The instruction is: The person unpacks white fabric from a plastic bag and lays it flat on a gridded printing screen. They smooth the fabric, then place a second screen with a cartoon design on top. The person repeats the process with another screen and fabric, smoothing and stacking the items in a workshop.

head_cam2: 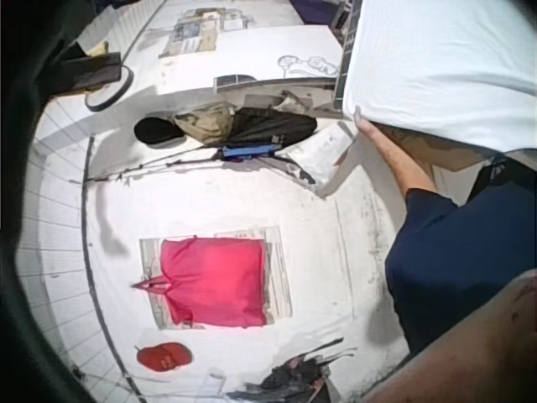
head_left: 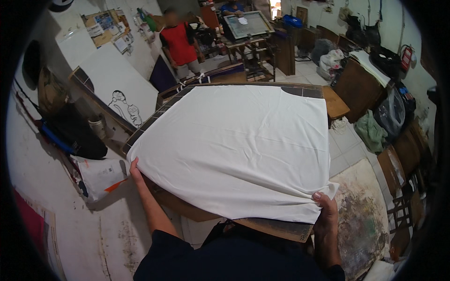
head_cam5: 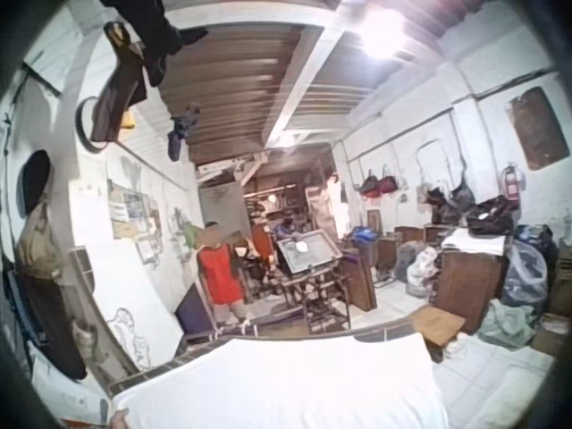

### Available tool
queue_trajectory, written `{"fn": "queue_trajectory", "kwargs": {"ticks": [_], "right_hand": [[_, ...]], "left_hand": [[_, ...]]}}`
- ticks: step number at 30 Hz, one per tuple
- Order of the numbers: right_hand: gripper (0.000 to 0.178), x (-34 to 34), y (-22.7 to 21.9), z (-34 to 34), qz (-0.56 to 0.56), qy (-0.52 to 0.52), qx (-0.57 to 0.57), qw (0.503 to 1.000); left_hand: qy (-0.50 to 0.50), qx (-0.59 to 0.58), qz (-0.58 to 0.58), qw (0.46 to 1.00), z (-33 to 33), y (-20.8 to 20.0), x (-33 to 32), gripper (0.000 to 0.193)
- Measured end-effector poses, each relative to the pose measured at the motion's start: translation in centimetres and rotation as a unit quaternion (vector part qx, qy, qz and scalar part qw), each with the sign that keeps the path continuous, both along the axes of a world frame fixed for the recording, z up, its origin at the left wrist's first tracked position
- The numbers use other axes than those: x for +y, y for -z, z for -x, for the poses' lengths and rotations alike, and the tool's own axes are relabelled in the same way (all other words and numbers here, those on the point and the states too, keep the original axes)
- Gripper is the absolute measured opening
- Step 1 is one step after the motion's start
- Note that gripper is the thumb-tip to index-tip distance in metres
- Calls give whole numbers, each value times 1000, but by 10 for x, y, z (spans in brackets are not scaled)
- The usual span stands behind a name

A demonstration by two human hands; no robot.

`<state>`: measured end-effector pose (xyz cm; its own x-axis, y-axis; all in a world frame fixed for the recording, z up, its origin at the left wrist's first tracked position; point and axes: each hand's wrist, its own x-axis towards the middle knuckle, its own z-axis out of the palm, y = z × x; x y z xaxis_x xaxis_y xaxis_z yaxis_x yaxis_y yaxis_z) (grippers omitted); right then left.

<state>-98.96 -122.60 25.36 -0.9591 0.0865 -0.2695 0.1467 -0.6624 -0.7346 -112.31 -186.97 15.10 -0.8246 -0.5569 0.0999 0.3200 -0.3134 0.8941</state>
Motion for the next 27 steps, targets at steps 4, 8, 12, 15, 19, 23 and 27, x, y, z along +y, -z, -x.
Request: {"fn": "queue_trajectory", "kwargs": {"ticks": [4, 8, 12, 15, 19, 23, 27], "right_hand": [[58, -38, 1, 26, 10, 26, -26, 999], [57, -56, 1, 39, 7, 20, -17, 1000], [42, -38, 20, 49, -3, 36, -46, 998], [30, -17, 41, 60, -78, 106, -101, 986], [30, 5, 53, 50, -61, 120, -30, 990], [37, 22, 55, 9, -418, 235, 134, 867], [37, 70, 59, -37, -569, 359, 109, 731]], "left_hand": [[-95, -19, 4, 995, 1, 1, -37, 49], [-67, -25, -40, 997, -7, -17, -34, 50], [-44, -23, -64, 997, -14, -30, -15, 51], [-40, -32, -99, 994, -19, -23, 5, 51], [-26, -56, -143, 988, -15, -11, 31, 52], [24, -82, -190, 978, 1, 9, 90, 53], [141, -116, -229, 956, 34, 32, 173, 52]]}}
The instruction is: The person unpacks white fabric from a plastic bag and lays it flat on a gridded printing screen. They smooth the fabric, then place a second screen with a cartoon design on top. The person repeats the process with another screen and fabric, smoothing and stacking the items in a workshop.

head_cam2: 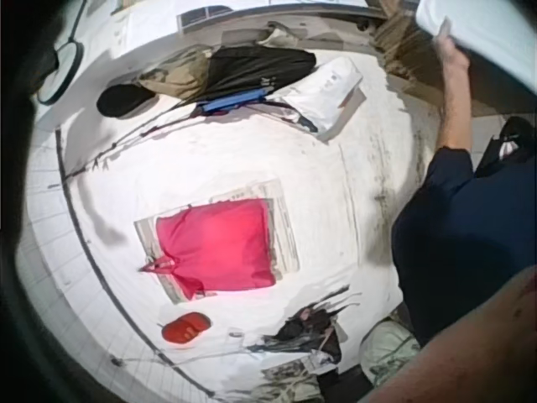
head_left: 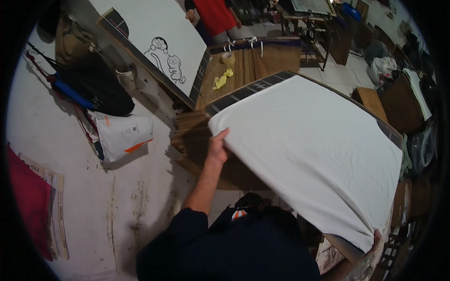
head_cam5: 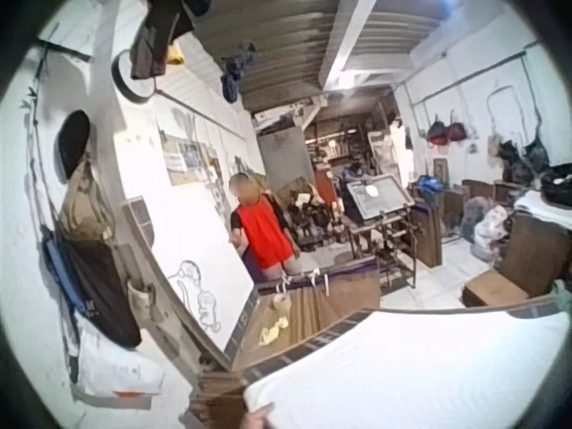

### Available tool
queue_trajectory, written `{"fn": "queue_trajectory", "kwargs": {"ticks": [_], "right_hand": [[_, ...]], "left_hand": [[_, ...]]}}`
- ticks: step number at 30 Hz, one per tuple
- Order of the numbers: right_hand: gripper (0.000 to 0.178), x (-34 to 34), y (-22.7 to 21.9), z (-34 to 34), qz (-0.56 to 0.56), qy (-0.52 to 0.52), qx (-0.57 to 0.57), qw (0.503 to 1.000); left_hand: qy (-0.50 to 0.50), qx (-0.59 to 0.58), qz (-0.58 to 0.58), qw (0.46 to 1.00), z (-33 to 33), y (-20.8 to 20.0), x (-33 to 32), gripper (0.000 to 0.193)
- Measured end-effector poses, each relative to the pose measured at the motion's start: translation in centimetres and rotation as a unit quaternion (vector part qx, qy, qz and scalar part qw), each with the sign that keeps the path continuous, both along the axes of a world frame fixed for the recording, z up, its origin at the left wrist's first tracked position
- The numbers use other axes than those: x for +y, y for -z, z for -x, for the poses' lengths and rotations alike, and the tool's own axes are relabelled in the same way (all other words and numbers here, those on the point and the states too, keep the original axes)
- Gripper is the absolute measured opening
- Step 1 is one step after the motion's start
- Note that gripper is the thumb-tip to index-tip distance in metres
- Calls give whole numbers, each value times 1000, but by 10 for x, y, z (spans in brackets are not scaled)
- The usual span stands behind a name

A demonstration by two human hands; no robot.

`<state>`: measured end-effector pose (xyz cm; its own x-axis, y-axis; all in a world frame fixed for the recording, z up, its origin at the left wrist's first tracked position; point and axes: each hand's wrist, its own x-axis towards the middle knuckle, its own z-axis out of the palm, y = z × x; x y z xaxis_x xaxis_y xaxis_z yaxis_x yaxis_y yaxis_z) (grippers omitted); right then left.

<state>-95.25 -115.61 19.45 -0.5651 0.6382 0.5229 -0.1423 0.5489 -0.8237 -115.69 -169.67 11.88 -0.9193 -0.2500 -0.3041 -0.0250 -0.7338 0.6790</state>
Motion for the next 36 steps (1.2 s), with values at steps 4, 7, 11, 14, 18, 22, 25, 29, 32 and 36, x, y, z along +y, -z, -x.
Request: {"fn": "queue_trajectory", "kwargs": {"ticks": [4, 7, 11, 14, 18, 22, 25, 29, 32, 36], "right_hand": [[37, 79, 11, -61, -42, 183, -32, 982], [37, 143, 30, -115, -41, 297, -72, 951], [37, 212, 84, -171, 17, 394, -148, 907], [37, 243, 144, -192, 75, 420, -214, 879], [37, 265, 222, -197, 144, 400, -281, 860], [38, 272, 275, -189, 188, 367, -322, 852], [38, 271, 302, -178, 212, 343, -343, 848], [38, 267, 327, -164, 243, 314, -364, 843], [38, 264, 339, -157, 254, 305, -378, 837], [38, 260, 348, -153, 263, 291, -395, 831]], "left_hand": [[96, -15, -35, 995, 28, 21, 106, 44], [177, -13, -53, 983, 35, 39, 197, 38], [255, -69, -41, 964, 17, 76, 322, 31], [345, -94, -23, 934, -21, 108, 404, 32], [403, -84, 28, 911, -76, 151, 467, 36], [472, -121, 71, 870, -106, 201, 500, 42], [478, -187, 139, 847, -109, 234, 510, 45], [485, -171, 250, 821, -115, 245, 502, 49], [499, -208, 304, 785, -121, 229, 491, 48], [558, -214, 413, 688, -121, 217, 471, 49]]}}
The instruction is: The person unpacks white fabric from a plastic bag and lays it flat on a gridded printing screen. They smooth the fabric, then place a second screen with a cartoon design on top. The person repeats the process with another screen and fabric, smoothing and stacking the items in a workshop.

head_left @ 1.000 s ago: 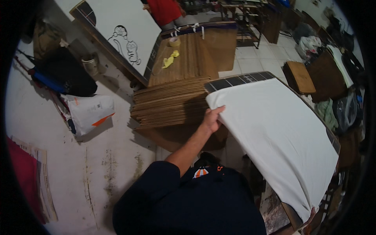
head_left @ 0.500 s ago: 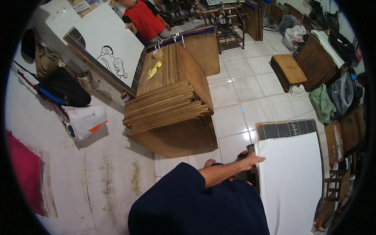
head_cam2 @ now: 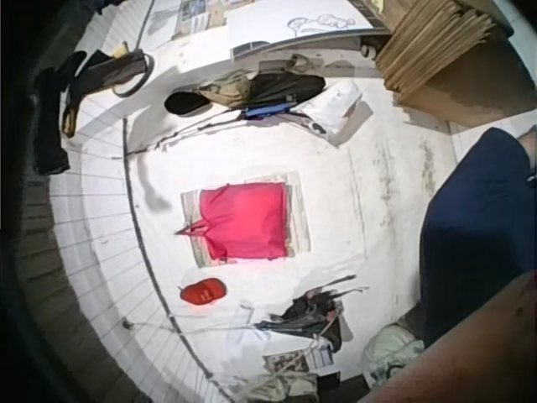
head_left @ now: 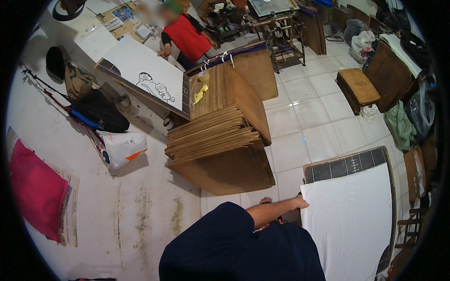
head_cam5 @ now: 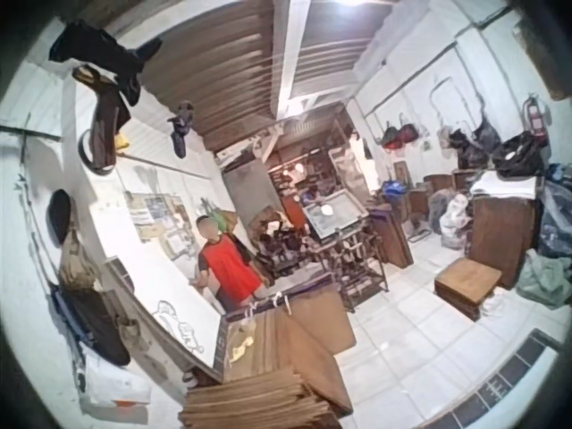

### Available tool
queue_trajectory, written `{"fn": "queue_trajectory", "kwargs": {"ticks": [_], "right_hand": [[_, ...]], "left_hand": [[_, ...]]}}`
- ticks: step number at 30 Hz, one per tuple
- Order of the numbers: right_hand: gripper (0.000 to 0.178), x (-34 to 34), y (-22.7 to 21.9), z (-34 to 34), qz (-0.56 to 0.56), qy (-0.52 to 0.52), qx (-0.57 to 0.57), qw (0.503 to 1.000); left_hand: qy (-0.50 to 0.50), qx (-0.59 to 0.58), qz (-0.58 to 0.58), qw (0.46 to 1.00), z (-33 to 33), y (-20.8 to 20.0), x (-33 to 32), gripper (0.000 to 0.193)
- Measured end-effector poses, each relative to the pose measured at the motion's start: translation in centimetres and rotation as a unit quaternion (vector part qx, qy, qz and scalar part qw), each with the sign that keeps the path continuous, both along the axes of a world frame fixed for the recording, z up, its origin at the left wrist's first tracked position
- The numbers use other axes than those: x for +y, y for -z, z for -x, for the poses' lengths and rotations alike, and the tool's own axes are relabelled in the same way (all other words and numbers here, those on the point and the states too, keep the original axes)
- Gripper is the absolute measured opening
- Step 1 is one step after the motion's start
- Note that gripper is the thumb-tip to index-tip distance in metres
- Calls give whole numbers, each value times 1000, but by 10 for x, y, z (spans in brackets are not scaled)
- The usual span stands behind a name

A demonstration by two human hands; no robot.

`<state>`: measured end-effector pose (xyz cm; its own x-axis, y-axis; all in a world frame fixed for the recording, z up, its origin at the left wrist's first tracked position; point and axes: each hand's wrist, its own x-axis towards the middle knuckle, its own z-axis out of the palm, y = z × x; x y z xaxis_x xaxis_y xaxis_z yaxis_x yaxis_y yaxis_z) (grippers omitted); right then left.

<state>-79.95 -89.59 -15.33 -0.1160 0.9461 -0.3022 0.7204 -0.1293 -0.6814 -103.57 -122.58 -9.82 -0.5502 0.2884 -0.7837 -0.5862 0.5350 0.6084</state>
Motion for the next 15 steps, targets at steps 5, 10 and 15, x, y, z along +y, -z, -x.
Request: {"fn": "queue_trajectory", "kwargs": {"ticks": [5, 10, 15], "right_hand": [[38, -4, 8, 3, 12, -6, -15, 1000], [39, -12, 14, 4, 27, -8, -34, 999], [39, -27, 14, 0, 25, 6, -48, 999]], "left_hand": [[123, 115, 53, 984, 11, 32, -62, 36], [-120, 309, 131, 934, 36, 25, -180, 37], [-368, 399, 207, 814, 108, -53, -334, 21]]}}
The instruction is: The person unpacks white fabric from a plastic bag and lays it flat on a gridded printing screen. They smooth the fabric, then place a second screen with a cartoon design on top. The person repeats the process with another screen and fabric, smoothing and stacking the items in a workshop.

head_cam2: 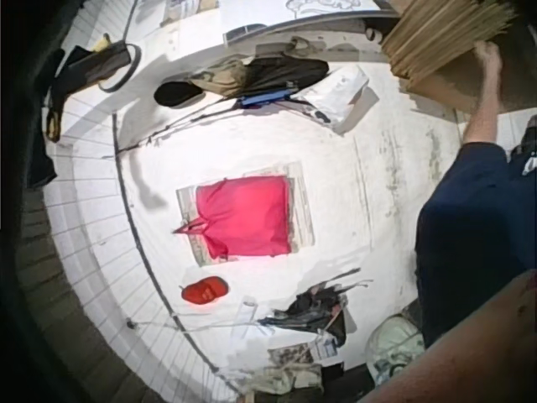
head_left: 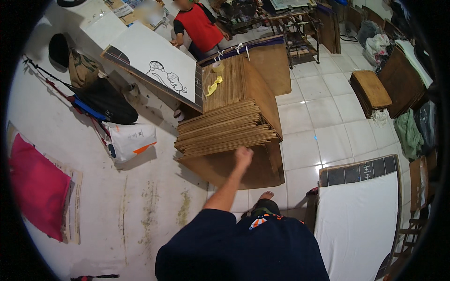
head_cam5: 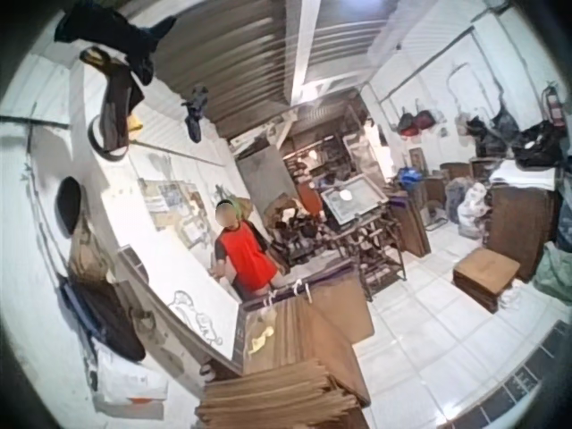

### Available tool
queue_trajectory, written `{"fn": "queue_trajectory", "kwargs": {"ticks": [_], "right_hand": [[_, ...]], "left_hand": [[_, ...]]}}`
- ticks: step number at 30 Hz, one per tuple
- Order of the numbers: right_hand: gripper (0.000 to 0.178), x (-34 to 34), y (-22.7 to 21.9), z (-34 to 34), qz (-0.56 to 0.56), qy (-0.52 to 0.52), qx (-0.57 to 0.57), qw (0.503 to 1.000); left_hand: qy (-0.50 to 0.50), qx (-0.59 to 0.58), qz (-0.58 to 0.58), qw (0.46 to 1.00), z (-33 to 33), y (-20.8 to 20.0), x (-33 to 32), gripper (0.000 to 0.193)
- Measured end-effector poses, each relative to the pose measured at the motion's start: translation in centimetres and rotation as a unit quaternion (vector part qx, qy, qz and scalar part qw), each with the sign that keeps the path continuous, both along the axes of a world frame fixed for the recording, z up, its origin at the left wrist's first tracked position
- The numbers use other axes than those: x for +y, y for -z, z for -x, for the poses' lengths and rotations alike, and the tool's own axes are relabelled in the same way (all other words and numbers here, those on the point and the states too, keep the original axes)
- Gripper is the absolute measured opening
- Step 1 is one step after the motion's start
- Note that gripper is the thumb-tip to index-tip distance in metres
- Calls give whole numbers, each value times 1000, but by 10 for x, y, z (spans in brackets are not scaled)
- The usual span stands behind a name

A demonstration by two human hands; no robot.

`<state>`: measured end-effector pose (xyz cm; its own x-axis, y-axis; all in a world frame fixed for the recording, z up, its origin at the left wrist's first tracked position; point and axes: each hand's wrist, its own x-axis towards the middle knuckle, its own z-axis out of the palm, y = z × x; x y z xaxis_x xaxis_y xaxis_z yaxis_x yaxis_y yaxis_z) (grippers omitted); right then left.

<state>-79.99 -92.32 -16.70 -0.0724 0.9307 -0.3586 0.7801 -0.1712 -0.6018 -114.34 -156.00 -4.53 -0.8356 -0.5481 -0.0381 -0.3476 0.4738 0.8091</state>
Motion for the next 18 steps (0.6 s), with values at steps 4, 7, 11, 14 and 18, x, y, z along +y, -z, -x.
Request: {"fn": "queue_trajectory", "kwargs": {"ticks": [4, 7, 11, 14, 18], "right_hand": [[39, -22, -7, -11, -1, 29, -9, 1000], [39, -39, -17, -30, 0, 60, -16, 998], [39, -57, -23, -74, -3, 95, -41, 995], [39, -71, -21, -112, 2, 121, -70, 990], [40, -95, -31, -131, 16, 152, -134, 979]], "left_hand": [[-180, 205, 50, 961, 83, -110, -169, 35], [-276, 124, 67, 951, 133, -225, -307, 51], [-338, 291, 13, 895, 176, -331, -415, 89], [-305, 324, -59, 894, 205, -369, -435, 74], [-423, 327, -17, 845, 218, -380, -397, 63]]}}
